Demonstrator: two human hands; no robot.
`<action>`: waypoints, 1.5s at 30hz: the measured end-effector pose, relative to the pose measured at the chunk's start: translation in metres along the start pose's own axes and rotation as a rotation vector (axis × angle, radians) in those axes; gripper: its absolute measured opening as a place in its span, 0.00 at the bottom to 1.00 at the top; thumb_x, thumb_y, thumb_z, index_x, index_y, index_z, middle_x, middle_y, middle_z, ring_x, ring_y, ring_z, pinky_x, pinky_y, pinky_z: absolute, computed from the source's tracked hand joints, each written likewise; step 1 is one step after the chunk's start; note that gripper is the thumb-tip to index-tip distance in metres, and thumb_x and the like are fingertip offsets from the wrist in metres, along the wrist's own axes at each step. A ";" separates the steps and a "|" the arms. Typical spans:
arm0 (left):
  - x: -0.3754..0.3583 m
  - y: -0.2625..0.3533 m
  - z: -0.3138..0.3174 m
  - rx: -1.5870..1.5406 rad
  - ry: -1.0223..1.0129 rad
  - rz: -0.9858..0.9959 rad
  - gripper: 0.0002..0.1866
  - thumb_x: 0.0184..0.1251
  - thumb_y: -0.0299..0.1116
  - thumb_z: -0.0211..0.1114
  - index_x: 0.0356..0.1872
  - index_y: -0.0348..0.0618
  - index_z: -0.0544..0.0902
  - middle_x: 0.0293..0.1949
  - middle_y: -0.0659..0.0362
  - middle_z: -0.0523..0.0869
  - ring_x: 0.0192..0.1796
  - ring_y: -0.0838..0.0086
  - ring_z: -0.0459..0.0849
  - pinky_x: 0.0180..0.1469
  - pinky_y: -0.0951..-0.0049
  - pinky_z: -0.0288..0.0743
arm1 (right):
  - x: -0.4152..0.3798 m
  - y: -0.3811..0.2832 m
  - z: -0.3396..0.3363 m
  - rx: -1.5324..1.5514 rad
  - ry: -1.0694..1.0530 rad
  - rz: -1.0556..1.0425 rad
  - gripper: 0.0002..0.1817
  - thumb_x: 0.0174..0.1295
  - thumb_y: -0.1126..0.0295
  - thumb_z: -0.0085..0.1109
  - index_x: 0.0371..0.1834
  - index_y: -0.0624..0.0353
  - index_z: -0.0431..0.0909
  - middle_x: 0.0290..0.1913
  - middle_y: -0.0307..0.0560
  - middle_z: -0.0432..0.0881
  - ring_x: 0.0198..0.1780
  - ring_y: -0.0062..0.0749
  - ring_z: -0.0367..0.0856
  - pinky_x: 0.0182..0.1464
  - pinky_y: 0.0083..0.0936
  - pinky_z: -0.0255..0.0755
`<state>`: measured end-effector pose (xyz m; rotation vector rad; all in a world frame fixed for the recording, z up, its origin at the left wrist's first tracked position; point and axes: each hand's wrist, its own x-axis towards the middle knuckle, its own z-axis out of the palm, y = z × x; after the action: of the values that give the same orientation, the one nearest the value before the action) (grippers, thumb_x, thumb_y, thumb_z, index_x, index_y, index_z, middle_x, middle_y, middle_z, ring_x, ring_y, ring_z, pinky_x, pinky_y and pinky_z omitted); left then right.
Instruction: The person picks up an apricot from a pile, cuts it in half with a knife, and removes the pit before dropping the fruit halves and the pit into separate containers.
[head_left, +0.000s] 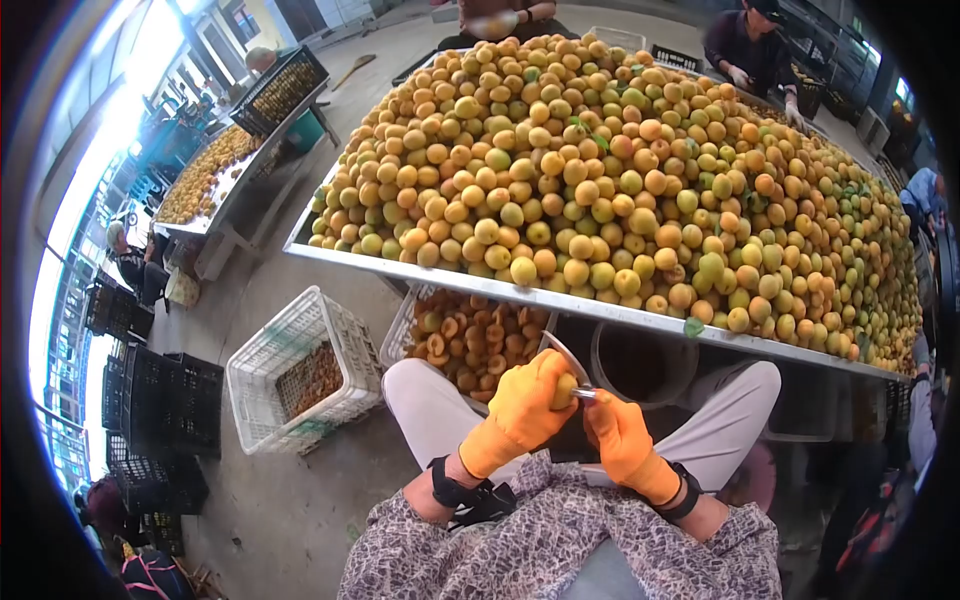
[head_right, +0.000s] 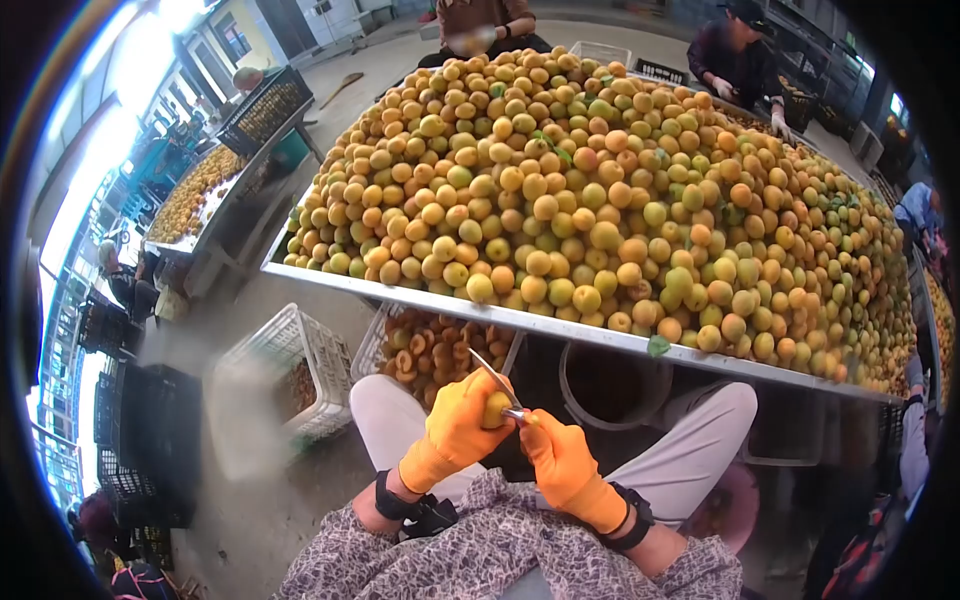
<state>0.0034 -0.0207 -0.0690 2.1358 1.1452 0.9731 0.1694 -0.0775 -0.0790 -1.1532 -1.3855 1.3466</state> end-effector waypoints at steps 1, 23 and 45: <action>0.001 -0.007 0.004 0.003 0.001 0.018 0.18 0.46 0.26 0.74 0.40 0.43 0.77 0.32 0.49 0.83 0.35 0.49 0.83 0.35 0.57 0.76 | 0.004 0.000 -0.002 -0.011 0.012 -0.003 0.22 0.76 0.55 0.46 0.29 0.60 0.70 0.16 0.37 0.67 0.18 0.19 0.64 0.23 0.21 0.57; 0.030 -0.003 0.041 -1.545 -0.134 -0.398 0.26 0.65 0.42 0.68 0.57 0.38 0.73 0.45 0.57 0.76 0.48 0.71 0.76 0.55 0.68 0.70 | -0.030 -0.008 -0.088 0.519 0.449 0.111 0.11 0.74 0.62 0.51 0.38 0.58 0.75 0.20 0.32 0.70 0.19 0.13 0.63 0.22 0.15 0.53; 0.023 0.022 0.037 -2.017 -0.133 -0.508 0.28 0.72 0.48 0.57 0.63 0.35 0.71 0.49 0.50 0.79 0.54 0.57 0.74 0.68 0.50 0.61 | -0.022 -0.030 -0.037 0.299 0.013 0.175 0.19 0.75 0.52 0.49 0.37 0.58 0.72 0.19 0.30 0.62 0.19 0.11 0.56 0.21 0.13 0.47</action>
<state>0.0522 -0.0163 -0.0679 0.2286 0.1346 0.9065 0.2087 -0.0910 -0.0473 -1.0955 -1.0485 1.6050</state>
